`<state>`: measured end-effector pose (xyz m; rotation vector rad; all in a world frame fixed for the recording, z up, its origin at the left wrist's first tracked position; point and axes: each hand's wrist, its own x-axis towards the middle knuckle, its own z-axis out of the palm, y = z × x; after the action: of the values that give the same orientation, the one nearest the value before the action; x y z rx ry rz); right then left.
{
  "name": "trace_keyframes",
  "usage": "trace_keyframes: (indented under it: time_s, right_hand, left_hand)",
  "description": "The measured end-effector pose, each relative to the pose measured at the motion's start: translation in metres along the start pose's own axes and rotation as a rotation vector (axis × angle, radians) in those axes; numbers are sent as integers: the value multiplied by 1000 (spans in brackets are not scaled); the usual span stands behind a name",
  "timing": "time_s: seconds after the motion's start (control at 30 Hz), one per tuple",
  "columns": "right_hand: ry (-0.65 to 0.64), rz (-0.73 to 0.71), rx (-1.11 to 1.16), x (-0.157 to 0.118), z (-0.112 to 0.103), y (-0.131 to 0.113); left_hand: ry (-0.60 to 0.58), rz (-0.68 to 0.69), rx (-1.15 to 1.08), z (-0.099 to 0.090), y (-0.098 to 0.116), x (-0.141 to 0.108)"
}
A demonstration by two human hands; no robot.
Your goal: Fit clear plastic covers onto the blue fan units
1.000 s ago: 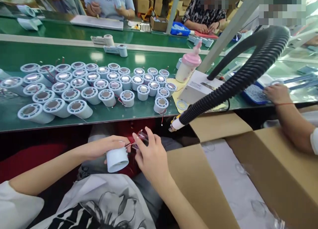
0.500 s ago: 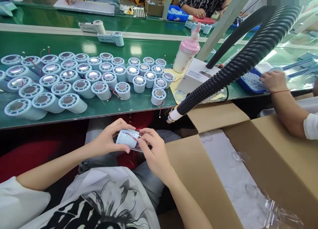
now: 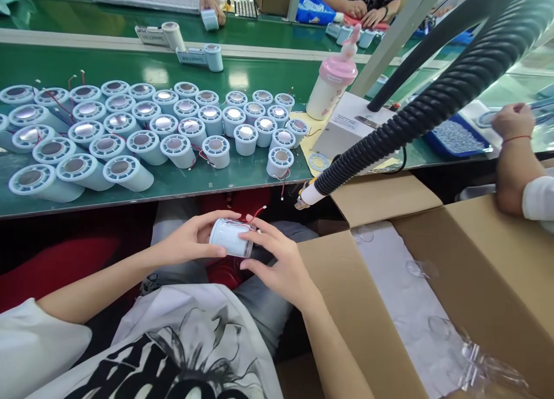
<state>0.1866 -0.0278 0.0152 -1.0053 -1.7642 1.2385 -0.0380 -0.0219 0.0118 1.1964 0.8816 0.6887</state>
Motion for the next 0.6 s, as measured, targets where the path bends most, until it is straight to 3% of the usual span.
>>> trace_keyframes:
  time_s: [0.07,0.13,0.33,0.6]
  right_hand:
    - [-18,-85,-187,-4,-1,0]
    - [-29,-115,-225,-6,-2,-1]
    - [-72,2,-69,-8,-4,-2]
    - [-87,117,127,-9,-4,-4]
  left_hand:
    - [-22,-18,-28,-1,2,-3]
    - [-50,0,27,-2,4,-5]
    - [-72,171,237,-5,12,-9]
    - [-96,259,356,-7,15,-11]
